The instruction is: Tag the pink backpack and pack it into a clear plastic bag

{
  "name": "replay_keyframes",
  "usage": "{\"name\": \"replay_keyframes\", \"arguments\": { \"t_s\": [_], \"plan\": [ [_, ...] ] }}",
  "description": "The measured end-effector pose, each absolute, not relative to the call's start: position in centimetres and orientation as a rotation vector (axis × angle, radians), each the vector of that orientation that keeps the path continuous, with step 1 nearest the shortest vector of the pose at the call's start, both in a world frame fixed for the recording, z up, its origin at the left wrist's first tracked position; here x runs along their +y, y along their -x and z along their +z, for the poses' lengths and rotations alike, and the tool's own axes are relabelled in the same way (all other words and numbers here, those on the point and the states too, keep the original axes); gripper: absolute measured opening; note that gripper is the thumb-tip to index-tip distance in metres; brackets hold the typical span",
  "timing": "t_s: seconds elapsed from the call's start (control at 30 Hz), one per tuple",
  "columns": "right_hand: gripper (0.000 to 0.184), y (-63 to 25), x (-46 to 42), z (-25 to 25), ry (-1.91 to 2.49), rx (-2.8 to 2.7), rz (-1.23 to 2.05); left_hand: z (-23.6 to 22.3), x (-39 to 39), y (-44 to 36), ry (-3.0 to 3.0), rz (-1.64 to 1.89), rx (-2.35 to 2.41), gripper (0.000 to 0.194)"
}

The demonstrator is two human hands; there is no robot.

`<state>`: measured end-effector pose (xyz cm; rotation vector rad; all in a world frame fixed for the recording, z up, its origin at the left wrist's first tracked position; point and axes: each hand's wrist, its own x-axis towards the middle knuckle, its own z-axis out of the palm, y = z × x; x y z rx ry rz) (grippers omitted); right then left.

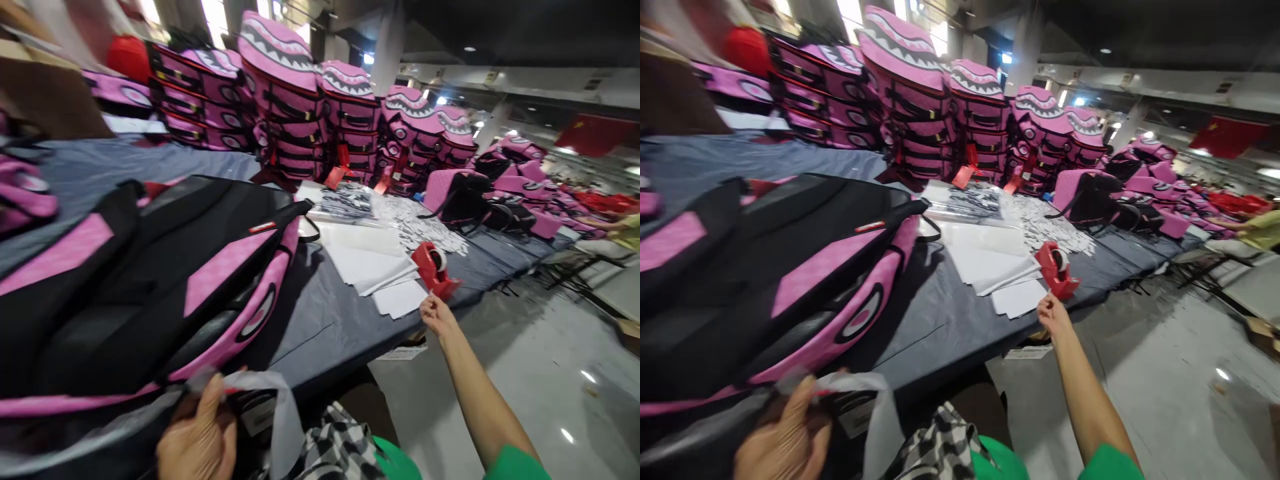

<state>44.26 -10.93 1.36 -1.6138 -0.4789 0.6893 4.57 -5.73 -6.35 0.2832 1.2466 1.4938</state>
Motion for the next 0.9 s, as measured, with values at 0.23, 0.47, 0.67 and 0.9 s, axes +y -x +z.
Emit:
{"name": "replay_keyframes", "arguments": {
  "t_s": [0.23, 0.47, 0.67, 0.9],
  "plan": [
    [0.039, -24.7, -6.8, 3.4, 1.038, -1.408, 1.330, -4.4, -6.1, -6.2, -0.275, 1.565, 1.030, 0.057],
    [0.034, -16.3, -2.1, 3.2, 0.846, -2.392, 0.435, -5.1, -6.2, -6.0, -0.400, 1.670, 1.048, 0.055],
    [0.025, -15.8, -2.2, 1.9, 0.978, -2.487, -0.218, -5.0, -6.0, -5.9, -0.383, 1.680, 1.027, 0.051],
    [0.017, -15.1, -2.3, 2.1, 1.048, -2.470, -0.364, -4.6, -6.6, -5.3, -0.363, 1.633, 0.876, 0.051]
  ]
}}
